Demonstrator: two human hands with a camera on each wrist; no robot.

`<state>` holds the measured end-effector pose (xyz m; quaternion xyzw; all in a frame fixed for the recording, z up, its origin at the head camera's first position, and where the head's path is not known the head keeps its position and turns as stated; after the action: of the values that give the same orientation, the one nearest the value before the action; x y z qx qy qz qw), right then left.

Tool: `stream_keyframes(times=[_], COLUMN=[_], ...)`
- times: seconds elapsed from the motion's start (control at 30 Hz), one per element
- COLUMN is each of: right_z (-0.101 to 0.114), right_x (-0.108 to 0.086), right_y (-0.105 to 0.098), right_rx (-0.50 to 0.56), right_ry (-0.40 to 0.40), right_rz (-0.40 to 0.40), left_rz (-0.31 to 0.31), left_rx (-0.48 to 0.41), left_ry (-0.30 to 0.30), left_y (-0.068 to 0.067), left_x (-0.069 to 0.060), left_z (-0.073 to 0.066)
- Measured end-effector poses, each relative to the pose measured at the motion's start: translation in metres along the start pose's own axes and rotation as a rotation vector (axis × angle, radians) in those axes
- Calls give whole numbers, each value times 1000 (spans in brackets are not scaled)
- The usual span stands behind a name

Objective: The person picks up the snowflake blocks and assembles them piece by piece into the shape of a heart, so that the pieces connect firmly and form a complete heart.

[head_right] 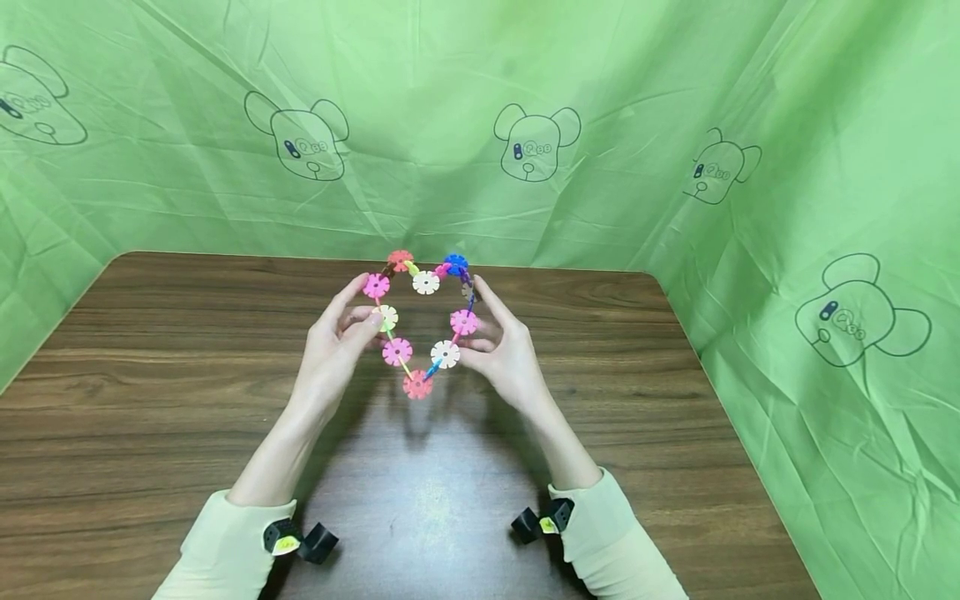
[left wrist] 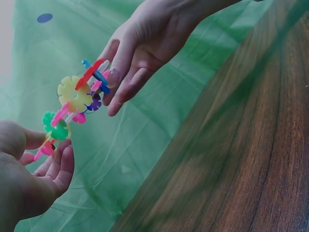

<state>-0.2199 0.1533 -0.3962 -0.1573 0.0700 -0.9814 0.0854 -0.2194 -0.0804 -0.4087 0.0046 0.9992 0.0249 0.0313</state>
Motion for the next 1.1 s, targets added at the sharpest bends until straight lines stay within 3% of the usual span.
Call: stream_keyframes(times=[0.27, 0.43, 0.63, 0.9, 1.1], right_z=[2, 2, -4, -22, -37], right_x=[0, 1, 1, 3, 8], right_y=[1, -2, -5, -10, -8], right_rx=[97, 75, 94, -5, -89], right_ry=[6, 9, 48, 126, 139], right_rz=[60, 39, -1, -51, -4], left_rz=[3, 17, -10, 30, 67], left_rx=[14, 7, 43, 155, 180], left_ry=[8, 1, 9, -46, -87], left_y=[-2, -2, -2, 0, -2], left_x=[0, -1, 3, 10, 16], left_z=[0, 1, 5, 17, 27])
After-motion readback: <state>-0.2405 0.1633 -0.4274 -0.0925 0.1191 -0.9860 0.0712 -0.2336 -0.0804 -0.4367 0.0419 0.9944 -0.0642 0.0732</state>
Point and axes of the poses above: each hand's wrist, its own x-axis towards the middle knuckle, its own y-axis out of the palm, z = x × y, the point moved 5 cm from there along x, towards the middle knuckle, and after that the axes turned 7 degrees about -y, right-handed, at the moved point
